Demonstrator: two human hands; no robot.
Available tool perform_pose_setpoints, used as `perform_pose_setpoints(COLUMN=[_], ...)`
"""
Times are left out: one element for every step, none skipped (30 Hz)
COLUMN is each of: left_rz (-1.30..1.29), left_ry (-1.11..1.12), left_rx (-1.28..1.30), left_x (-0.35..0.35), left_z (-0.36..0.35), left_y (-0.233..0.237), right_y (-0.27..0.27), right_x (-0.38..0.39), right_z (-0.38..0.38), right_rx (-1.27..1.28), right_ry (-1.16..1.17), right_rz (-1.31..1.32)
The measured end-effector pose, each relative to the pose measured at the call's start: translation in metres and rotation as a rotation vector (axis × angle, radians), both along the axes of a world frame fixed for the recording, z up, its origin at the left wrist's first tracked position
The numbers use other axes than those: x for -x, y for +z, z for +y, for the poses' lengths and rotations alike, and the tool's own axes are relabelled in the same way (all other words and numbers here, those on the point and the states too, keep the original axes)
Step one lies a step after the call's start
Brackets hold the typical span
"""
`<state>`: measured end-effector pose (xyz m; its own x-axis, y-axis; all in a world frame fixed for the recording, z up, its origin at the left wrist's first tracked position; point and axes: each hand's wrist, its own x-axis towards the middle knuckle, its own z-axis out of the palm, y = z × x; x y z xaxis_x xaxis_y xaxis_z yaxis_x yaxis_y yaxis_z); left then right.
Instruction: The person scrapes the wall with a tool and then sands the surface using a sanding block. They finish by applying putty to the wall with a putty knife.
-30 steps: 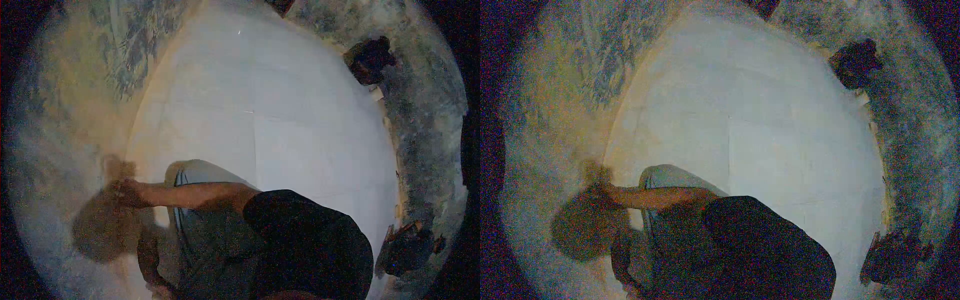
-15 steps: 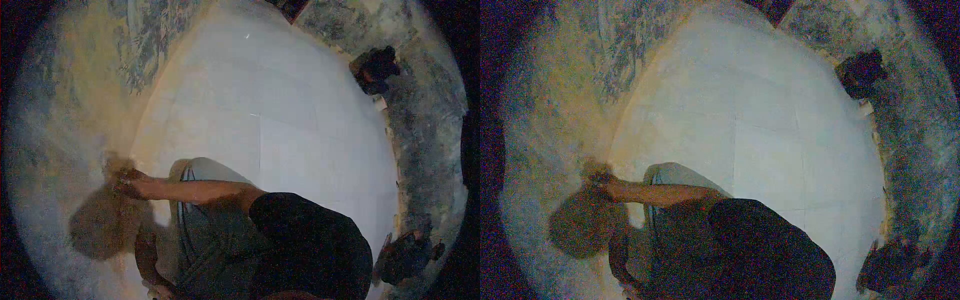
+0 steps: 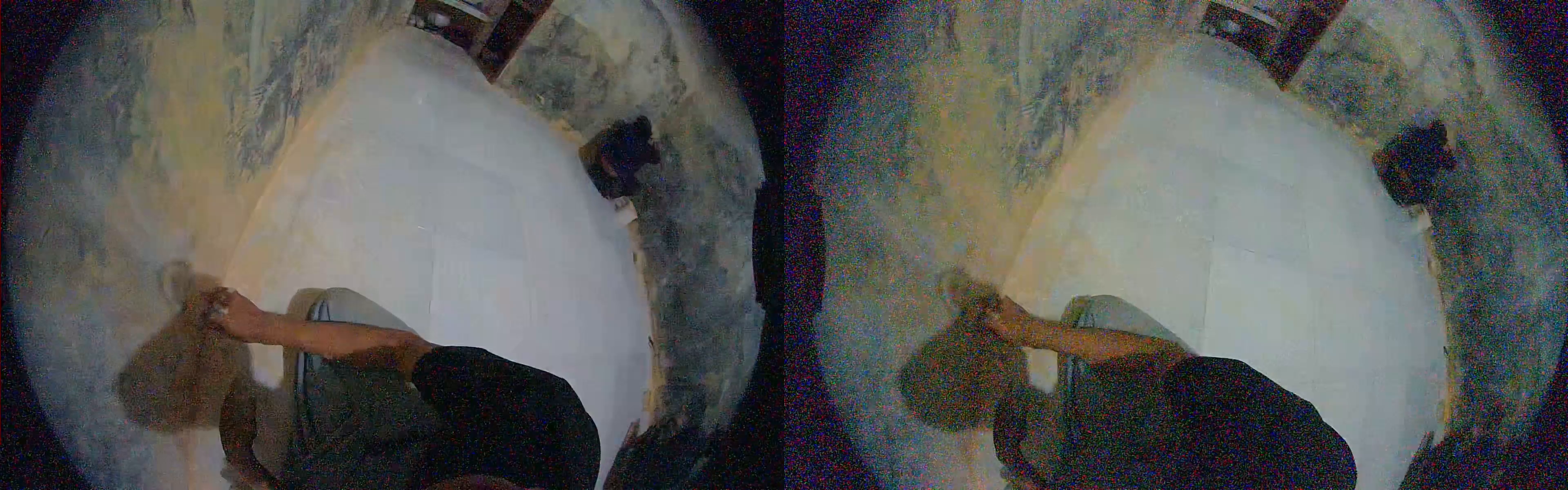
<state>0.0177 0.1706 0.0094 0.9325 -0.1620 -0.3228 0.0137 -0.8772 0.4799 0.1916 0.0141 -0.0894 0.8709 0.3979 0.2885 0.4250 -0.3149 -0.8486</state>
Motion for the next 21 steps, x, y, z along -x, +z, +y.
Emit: perform_pose_setpoints(left_rz=[-0.001,-0.009,-0.011,-0.026,-0.037,-0.062,-0.1,-0.134,-0.172,-0.189,-0.206,0.038,0.164,0.288,0.037,0.064,0.09,0.038,-0.011,-0.2,-0.403], left_ry=[-0.002,-0.001,-0.002,-0.01,-0.015,-0.027,-0.058,-0.088,-0.126,-0.141,-0.156,-0.095,-0.056,-0.02,-0.067,-0.039,-0.011,0.002,0.019,-0.087,-0.171], left_rx=[0.003,0.006,0.01,0.019,0.021,0.027,0.043,0.057,0.072,0.082,0.092,0.011,-0.026,-0.072,0.027,0.084,0.141,0.067,-0.008,-0.087,-0.186], left_x=[0.002,0.003,0.001,0.003,0.008,0.015,0.02,0.014,0.013,0.015,0.017,0.012,-0.004,-0.02,-0.024,-0.023,-0.02,-0.013,-0.005,0.005,0.014], left_z=[0.002,0.004,0.007,0.012,0.016,0.022,0.035,0.043,0.055,0.055,0.055,0.043,0.036,0.03,0.028,0.024,0.021,0.029,0.037,0.036,0.035], left_y=[0.0,0.001,0.001,-0.002,-0.006,-0.016,-0.04,-0.059,-0.077,-0.071,-0.065,-0.029,-0.021,-0.013,-0.022,-0.006,0.01,-0.029,-0.067,-0.073,-0.079], right_y=[-0.001,-0.002,0.006,0.015,0.021,0.028,0.051,0.086,0.104,0.096,0.088,0.08,0.073,0.07,0.059,0.008,-0.046,-0.029,0.0,0.016,0.03], right_x=[0.0,-0.003,-0.006,0.0,0.009,0.021,0.032,0.034,0.037,0.037,0.035,0.034,0.01,0.01,0.002,-0.003,-0.014,-0.013,-0.005,0.004,0.01], right_z=[0.004,0.003,0.003,0.003,0.004,0.004,0.002,-0.005,-0.004,-0.001,0.002,0.004,0.002,0.001,0.001,-0.004,0.0,-0.007,-0.018,-0.024,-0.03], right_rx=[0.134,0.125,0.116,0.118,0.119,0.121,0.124,0.035,-0.053,-0.048,0.028,0.103,0.102,0.25,0.392,0.397,0.373,0.4,0.446,0.493,0.539], right_ry=[-0.038,-0.038,-0.039,-0.038,-0.058,-0.074,-0.068,-0.068,-0.077,-0.077,-0.024,0.027,0.033,-0.029,-0.077,-0.125,-0.148,-0.157,-0.15,-0.163,-0.189], right_rz=[-0.12,-0.059,0.008,0.007,0.005,0.001,0.002,0.148,0.29,0.292,0.163,0.037,0.042,0.019,0.005,-0.263,-0.514,-0.508,-0.49,-0.514,-0.556])
